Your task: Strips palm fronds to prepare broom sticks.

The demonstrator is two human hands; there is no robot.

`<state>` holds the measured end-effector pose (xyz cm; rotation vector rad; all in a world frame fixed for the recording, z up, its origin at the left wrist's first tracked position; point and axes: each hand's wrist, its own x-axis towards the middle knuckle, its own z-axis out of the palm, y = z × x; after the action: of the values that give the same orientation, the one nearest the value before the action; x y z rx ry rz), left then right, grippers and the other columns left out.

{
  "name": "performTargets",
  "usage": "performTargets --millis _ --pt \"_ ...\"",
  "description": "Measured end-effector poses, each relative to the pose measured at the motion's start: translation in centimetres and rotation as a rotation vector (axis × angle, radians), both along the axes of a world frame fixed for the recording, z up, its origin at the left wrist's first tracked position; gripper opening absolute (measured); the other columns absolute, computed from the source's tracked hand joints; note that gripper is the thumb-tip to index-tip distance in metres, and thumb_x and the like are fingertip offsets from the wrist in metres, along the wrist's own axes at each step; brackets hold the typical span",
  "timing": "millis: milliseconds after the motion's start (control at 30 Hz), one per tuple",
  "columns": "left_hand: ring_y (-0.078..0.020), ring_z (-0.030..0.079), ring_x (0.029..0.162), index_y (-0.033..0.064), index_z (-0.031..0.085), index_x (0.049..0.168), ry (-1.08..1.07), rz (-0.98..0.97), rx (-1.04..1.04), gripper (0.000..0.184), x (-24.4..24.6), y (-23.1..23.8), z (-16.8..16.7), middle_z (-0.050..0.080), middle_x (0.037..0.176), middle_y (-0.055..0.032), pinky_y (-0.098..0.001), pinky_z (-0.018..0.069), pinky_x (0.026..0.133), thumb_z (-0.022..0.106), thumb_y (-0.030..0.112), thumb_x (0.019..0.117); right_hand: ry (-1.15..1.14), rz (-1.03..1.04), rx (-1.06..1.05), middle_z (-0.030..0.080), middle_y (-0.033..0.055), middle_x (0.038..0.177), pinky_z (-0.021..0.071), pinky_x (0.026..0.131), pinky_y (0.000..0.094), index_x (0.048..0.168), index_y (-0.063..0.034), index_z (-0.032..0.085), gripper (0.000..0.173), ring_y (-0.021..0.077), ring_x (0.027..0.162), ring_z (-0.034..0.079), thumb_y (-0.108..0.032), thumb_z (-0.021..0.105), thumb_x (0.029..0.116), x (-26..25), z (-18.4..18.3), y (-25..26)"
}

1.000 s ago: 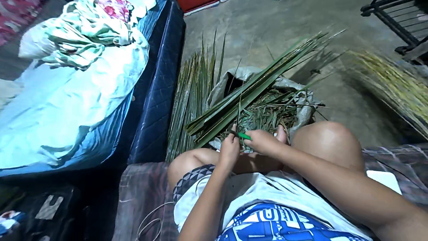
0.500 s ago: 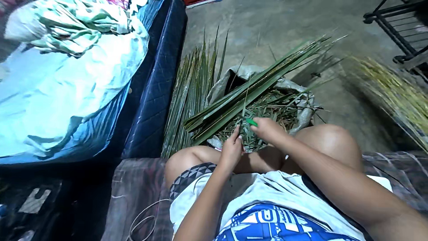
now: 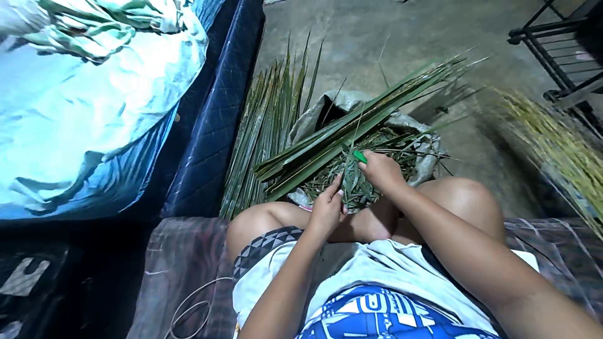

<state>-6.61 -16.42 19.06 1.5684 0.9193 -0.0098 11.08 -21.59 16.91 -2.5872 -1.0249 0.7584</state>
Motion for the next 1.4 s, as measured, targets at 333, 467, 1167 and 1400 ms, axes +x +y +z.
performTargets --millis 333,467,1167,1400 --pt "-0.0064 0.04 0.043 0.0107 0.034 0.16 -0.114 0.014 -0.191 0.048 -0.6 0.1 0.1 0.055 0.068 -0.0011 -0.0218 0.0341 0.04 0.034 0.016 0.1124 0.049 -0.157 0.127 0.068 0.0252 0.093 0.0502 0.075 0.0648 0.109 -0.0007 0.067 0.027 0.0444 0.089 0.067 -0.024 0.054 0.1065 3.4 0.3 -1.1" --pt "-0.0046 0.037 0.04 0.0071 0.034 0.158 -0.196 0.135 -0.353 0.047 -0.9 1.1 -0.1 0.051 0.062 0.0006 -0.0195 0.0336 0.038 0.034 0.015 0.1123 0.207 0.149 0.032 0.067 0.0199 0.097 0.0499 0.082 0.0593 0.113 -0.003 0.067 0.029 0.0369 0.092 0.066 -0.027 0.052 0.1065 -0.4 1.0 -1.7" --pt "-0.0101 0.052 0.059 0.0158 0.039 0.159 0.034 -0.083 0.143 0.047 -0.7 0.0 -0.8 0.063 0.082 -0.0058 -0.0279 0.0458 0.057 0.038 0.019 0.1116 0.016 -0.033 -0.02 0.071 0.0261 0.104 0.0509 0.082 0.0677 0.115 -0.0026 0.068 0.028 0.0473 0.101 0.068 -0.026 0.056 0.1061 1.8 0.7 -1.1" --pt "-0.0148 0.058 0.067 0.0166 0.037 0.16 0.061 -0.102 0.196 0.049 -0.5 -0.1 -1.4 0.067 0.094 -0.0123 -0.0331 0.0508 0.067 0.037 0.02 0.1116 0.142 -0.019 0.067 0.068 0.0227 0.096 0.0514 0.081 0.0625 0.111 -0.0022 0.067 0.026 0.0414 0.093 0.067 -0.026 0.056 0.1056 0.9 1.3 -1.5"
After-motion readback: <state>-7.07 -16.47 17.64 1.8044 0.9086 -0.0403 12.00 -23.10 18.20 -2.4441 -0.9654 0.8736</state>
